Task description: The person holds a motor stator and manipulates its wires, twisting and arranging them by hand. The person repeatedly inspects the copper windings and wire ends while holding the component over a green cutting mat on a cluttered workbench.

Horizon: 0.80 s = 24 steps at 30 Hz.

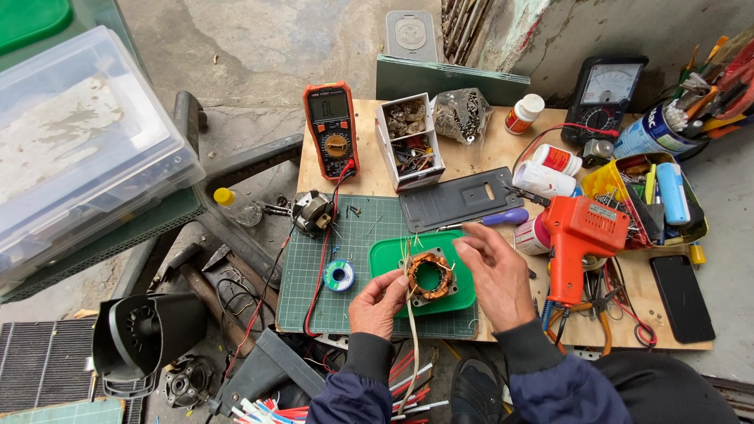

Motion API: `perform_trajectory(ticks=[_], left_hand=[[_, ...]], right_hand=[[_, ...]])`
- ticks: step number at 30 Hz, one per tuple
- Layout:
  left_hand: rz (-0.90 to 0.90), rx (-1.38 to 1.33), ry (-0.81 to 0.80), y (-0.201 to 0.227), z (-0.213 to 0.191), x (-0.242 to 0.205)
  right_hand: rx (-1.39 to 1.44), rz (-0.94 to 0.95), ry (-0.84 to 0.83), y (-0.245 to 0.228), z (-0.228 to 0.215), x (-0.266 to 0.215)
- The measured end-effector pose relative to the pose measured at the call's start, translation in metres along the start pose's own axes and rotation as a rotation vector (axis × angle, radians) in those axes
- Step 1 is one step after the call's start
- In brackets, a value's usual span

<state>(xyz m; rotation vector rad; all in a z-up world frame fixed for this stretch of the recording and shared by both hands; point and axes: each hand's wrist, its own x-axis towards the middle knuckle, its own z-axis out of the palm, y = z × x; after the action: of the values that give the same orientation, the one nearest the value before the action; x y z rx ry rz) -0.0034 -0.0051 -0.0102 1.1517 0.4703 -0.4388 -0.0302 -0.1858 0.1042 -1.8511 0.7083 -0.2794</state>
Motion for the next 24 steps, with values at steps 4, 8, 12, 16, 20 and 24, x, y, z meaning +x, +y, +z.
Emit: perform_trajectory(ticks=[4, 8, 12, 16, 20, 24], left_hand=[[-0.08, 0.037, -0.013, 0.012, 0.001, -0.004], [-0.088, 0.016, 0.008, 0.014, 0.003, -0.004], [-0.082, 0.024, 0.019, 0.01, 0.003, -0.004], [-0.082, 0.037, 0.02, 0.005, 0.002, 0.0], [-0.079, 0.033, 0.032, 0.003, 0.0, 0.002], [-0.014, 0.045, 0.024, -0.003, 0.001, 0.005]], right_hand=[[0.019, 0.159, -0.223, -0.035, 0.011, 0.025], [-0.007, 0.205, -0.387, -0.041, 0.023, 0.041], [-0.095, 0.275, -0.498, -0.053, 0.026, 0.044], [-0.064, 0.251, -0.474, -0.04, 0.029, 0.047], [-0.034, 0.135, -0.328, -0.036, 0.03, 0.05], [-0.098, -0.038, -0.36, -0.046, 0.03, 0.047]])
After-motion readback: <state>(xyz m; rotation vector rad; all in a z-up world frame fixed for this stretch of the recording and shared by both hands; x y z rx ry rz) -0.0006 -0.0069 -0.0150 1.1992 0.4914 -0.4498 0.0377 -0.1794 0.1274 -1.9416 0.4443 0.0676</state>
